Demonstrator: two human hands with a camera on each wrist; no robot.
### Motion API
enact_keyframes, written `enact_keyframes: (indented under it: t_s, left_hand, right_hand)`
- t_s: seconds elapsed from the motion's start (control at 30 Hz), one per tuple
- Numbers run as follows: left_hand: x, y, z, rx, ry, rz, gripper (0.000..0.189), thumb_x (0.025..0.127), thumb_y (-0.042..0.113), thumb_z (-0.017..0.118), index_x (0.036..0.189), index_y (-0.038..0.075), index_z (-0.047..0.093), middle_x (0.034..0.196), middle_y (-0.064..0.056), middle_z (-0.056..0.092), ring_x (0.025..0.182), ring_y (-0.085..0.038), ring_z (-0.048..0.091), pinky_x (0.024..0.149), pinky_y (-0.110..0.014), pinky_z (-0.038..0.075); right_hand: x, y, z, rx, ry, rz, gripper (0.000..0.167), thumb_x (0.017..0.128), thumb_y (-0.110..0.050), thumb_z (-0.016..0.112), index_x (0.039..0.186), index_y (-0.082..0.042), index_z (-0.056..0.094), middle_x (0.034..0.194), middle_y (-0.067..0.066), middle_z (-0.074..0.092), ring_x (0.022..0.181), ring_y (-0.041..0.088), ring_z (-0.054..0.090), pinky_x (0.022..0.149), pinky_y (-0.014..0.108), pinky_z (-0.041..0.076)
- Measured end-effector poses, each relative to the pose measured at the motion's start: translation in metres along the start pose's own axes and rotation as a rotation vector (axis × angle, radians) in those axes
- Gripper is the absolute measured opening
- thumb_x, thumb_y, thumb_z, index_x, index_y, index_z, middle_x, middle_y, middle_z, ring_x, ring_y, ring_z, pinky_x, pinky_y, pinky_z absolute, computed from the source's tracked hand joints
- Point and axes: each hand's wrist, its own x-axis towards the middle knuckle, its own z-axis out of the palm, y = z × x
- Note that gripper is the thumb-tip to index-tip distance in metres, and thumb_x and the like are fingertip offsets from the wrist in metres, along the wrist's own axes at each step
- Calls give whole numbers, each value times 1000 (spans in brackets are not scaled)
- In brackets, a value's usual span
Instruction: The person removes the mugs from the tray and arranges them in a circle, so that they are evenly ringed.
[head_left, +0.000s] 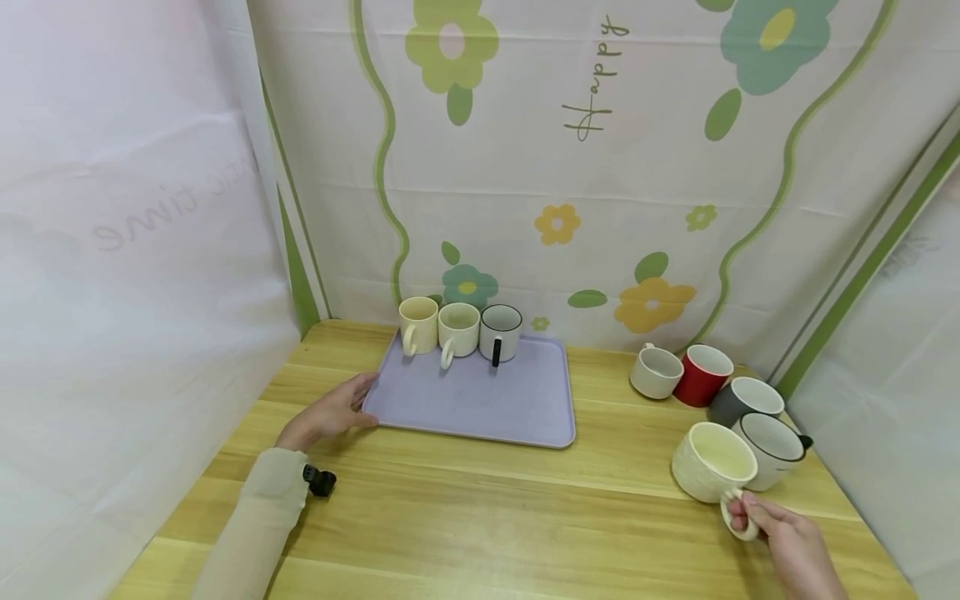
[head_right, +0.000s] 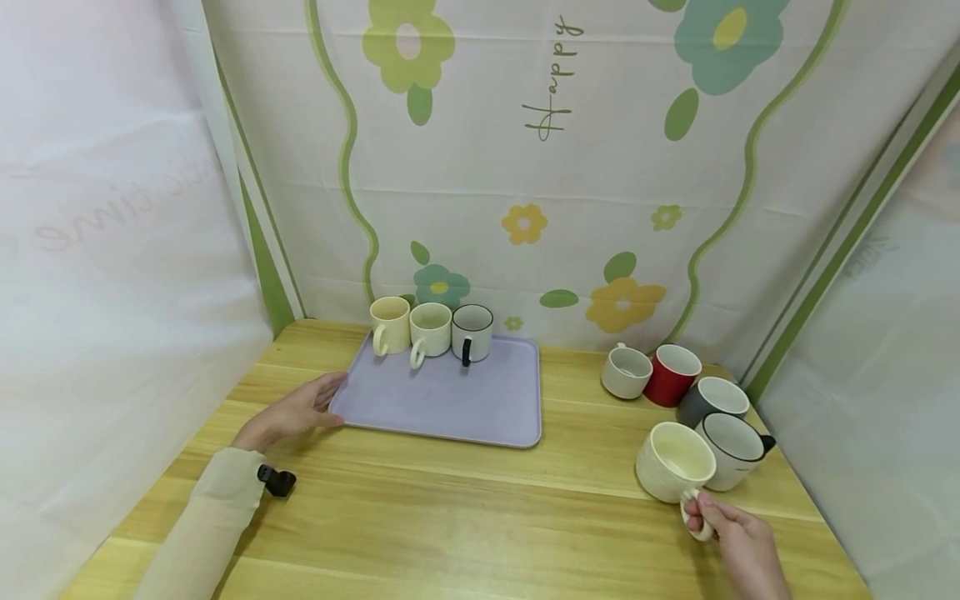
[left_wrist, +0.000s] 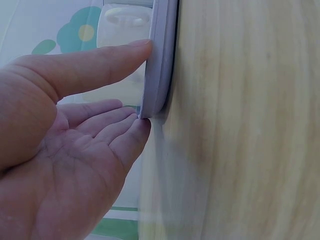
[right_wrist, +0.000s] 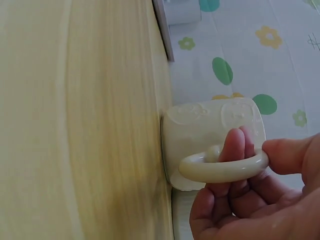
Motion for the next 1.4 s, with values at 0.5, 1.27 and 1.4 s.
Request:
enact_keyframes:
  t_s: [0.5,1.27,1.4]
  left_hand:
    - [1,1,0,18,4,3,90,99,3,70,166,-7,11,175,-30,8,162,-49,10,133,-62,18]
    - [1,2,1,28,1,1,91,99,4,71,167,-6,10,175,-29,7,162,-50,10,133,-62,19]
    - [1,1,1,35,1,10,92,99,3,71,167,-7,10,175,-30,7,162,-50,11,133,-62,19]
  right_hand:
    - [2,-7,-20,-516,66,34,78,104,-72,38,128,-8,77,122,12,79,108,14,68,80,25,47]
    - [17,-111,79,-546,89,-610,40,104,-44,67,130,-16,74,122,7,79,113,7,69,85,28,60]
    - [30,-128,121,-498,-3,-650,47,104,-45,66,135,-11,71,128,11,77,122,33,70,97,52,61]
